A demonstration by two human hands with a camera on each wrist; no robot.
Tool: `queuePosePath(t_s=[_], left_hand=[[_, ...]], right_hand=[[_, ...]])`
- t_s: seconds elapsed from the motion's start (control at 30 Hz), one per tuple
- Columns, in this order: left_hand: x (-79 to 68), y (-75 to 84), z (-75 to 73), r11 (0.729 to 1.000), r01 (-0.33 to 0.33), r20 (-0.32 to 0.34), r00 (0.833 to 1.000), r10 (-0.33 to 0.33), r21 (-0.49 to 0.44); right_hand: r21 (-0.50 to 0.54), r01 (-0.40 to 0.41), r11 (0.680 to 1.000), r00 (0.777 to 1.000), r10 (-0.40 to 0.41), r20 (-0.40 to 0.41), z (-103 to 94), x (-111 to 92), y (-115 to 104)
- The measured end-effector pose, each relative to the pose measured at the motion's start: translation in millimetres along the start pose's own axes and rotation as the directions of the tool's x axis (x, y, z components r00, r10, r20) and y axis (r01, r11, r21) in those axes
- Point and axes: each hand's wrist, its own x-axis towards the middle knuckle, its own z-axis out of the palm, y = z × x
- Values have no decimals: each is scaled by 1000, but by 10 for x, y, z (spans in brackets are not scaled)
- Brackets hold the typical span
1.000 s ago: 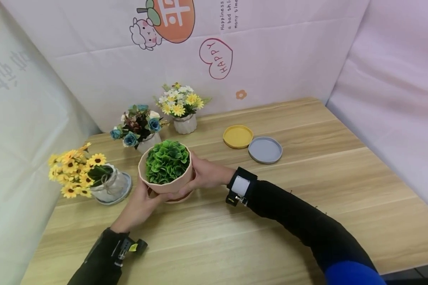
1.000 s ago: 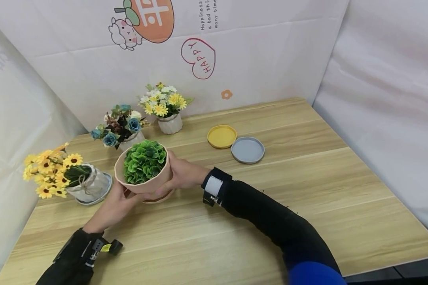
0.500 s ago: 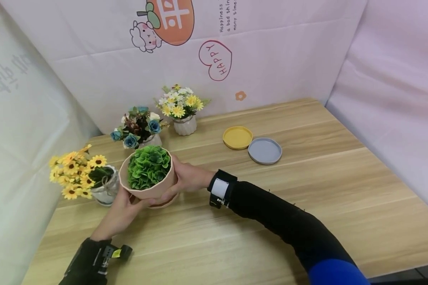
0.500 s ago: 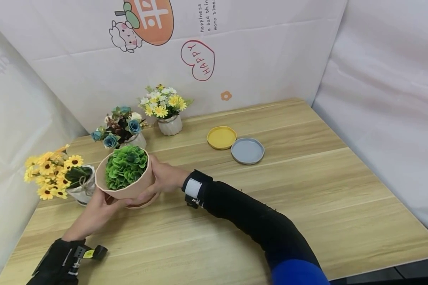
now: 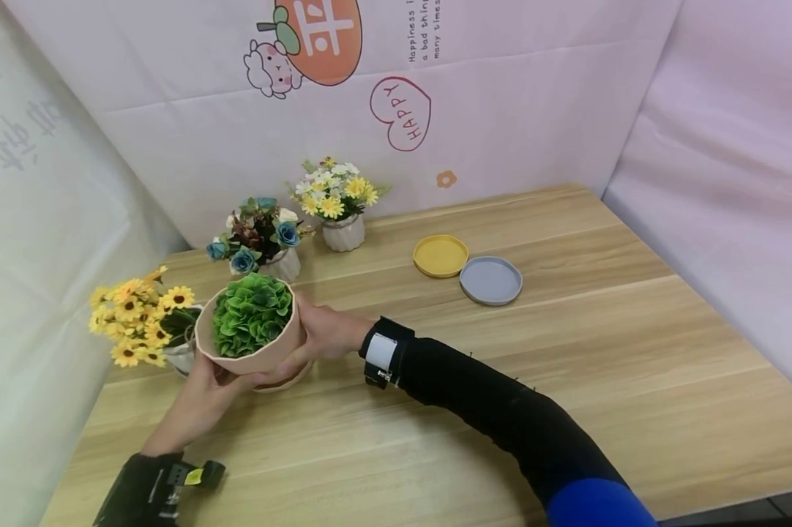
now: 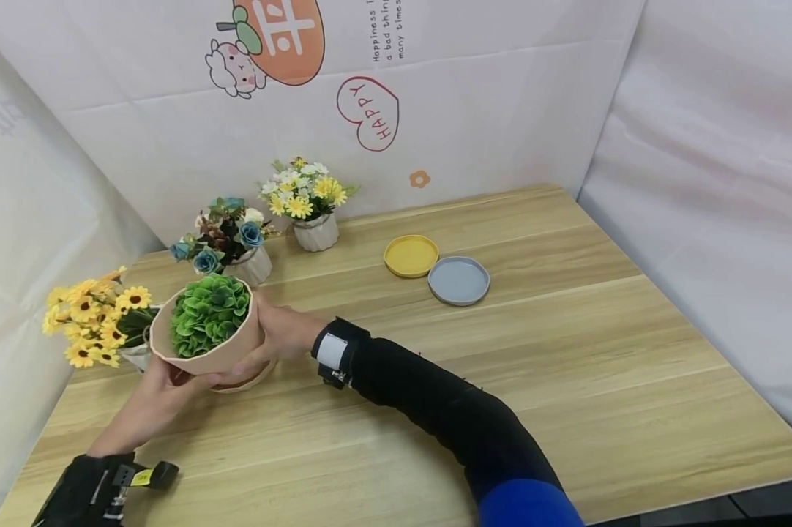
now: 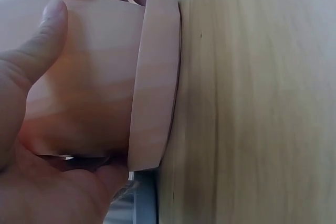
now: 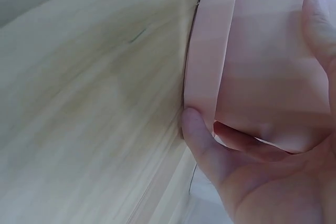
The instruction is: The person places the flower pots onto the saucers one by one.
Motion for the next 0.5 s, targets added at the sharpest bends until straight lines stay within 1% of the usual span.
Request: queuePosePath(t_s=[0.1, 0.2, 0.33, 0.5], left_hand=[[-26, -20, -45, 1000, 6, 1, 1000, -6, -8], [-55, -38, -93, 1000, 9, -16, 1000, -9, -11], [-107, -63, -175, 1000, 19, -33, 999, -19, 5], [-172, -112, -282, 999, 27, -37, 999, -25, 38]], right_hand=[[2, 7, 1000, 1000, -7, 10, 31, 53, -17], [-17, -1, 1000, 1000, 1, 10, 66, 103, -39], [-31, -10, 999, 1000, 11, 14, 129, 183, -74], [-50, -39, 998, 999, 40, 23, 224, 282, -109]])
